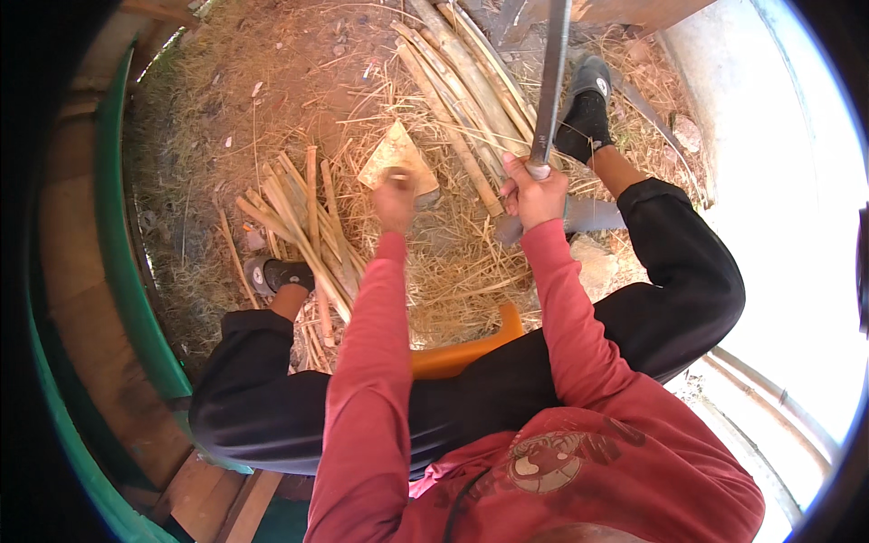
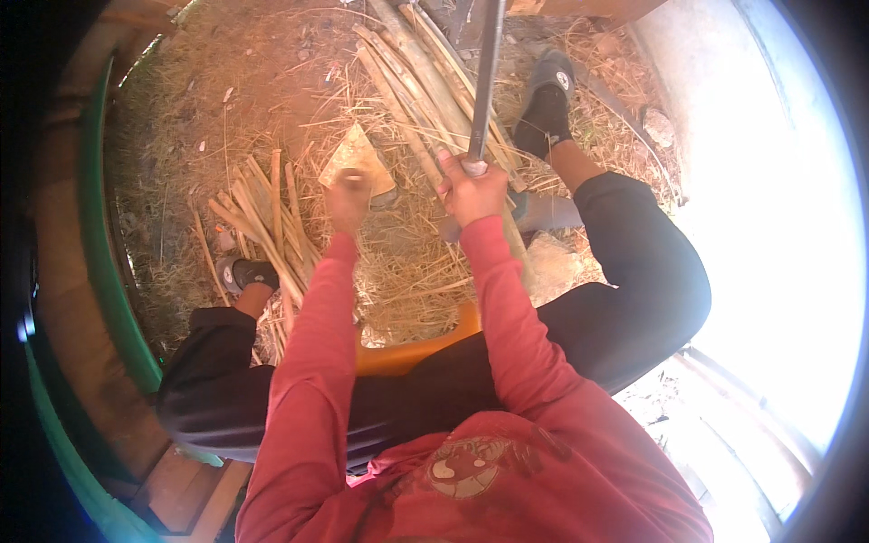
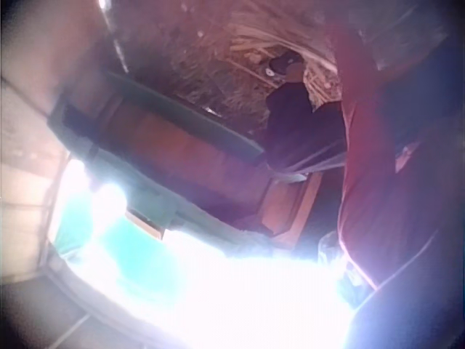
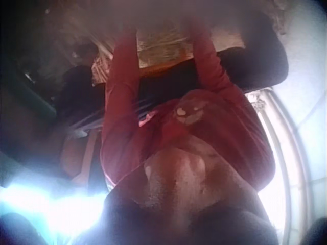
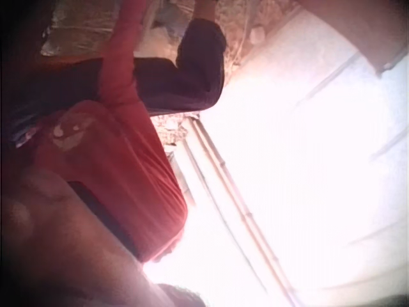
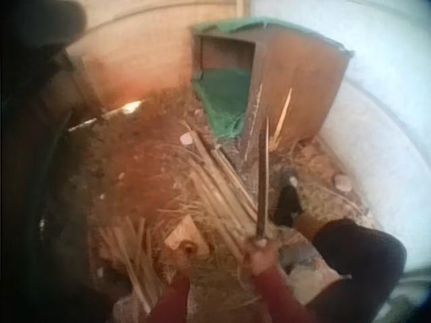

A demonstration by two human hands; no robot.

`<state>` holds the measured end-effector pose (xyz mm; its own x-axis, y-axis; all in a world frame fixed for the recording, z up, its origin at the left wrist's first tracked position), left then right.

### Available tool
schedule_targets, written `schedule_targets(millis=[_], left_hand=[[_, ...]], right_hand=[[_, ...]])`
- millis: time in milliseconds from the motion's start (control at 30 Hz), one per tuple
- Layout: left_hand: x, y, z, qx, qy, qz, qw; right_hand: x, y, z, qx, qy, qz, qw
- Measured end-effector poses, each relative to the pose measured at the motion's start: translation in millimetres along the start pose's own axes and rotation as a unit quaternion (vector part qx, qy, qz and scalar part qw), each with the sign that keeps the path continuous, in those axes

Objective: The person sits on the ground and uses a knife to shave thin strips from a wooden stick. They hold the stick in their left hand and repeatedly draw the knife along its length to remove the outer layer, creating a pile of wood shavings.

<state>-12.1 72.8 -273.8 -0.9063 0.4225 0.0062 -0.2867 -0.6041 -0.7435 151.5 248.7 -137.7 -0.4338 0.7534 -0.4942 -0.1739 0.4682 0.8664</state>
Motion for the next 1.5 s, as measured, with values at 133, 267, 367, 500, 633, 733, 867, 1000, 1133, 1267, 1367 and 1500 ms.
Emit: schedule_targets(millis=[133, 267, 367, 500, 633, 733, 867, 1000, 1133, 1267, 1367, 1500], left_hand=[[-49, -51, -109, 0.111, 0.166, 0.097, 0.975], [-74, -61, -130, 0.056, 0.172, 0.177, 0.968], [-72, -44, -129, 0.082, 0.184, 0.189, 0.961], [-43, -35, -69, 0.102, 0.189, 0.130, 0.968], [2, -52, 88, -0.101, 0.036, 0.156, 0.982], [16, -106, 195, -0.008, -0.123, 0.100, 0.987], [5, -183, 285, 0.030, -0.218, -0.025, 0.975], [-21, -231, 289, -0.017, -0.214, -0.051, 0.975], [-68, -193, 229, -0.307, -0.026, -0.003, 0.951], [-113, -162, 170, -0.390, 0.116, 0.113, 0.907], [-113, -149, 154, -0.214, 0.326, 0.102, 0.915], [-42, -139, 156, 0.012, 0.366, -0.002, 0.931]], right_hand=[[6, 9, 12, 0.042, -0.025, 0.013, 0.999], [5, 18, 22, 0.054, -0.049, 0.011, 0.997], [0, 18, 15, 0.077, -0.046, -0.005, 0.996], [3, 14, 13, 0.083, -0.017, -0.013, 0.996], [1, 13, 0, 0.067, 0.017, -0.032, 0.997], [-4, 11, -11, 0.070, 0.055, -0.028, 0.996], [-14, 7, -26, 0.044, 0.125, -0.041, 0.990], [-25, 2, -41, 0.051, 0.169, -0.079, 0.981], [-59, 12, -62, 0.138, 0.149, -0.077, 0.976], [-47, 5, -56, 0.171, 0.134, -0.088, 0.972], [-37, -3, -44, 0.154, 0.154, -0.075, 0.973], [-42, 0, -44, 0.121, 0.270, -0.056, 0.954]])
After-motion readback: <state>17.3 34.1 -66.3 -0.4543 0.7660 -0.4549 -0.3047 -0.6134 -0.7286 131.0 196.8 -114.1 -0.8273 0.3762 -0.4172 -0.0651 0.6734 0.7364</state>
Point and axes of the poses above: each hand's wrist, its own x-axis towards the middle knuckle, its own z-axis out of the back of the hand, y = z × x, the point moved 4 cm from there along x, towards the middle knuckle, and after that the axes turned 3 degrees about -z, right-handed, at the moved point
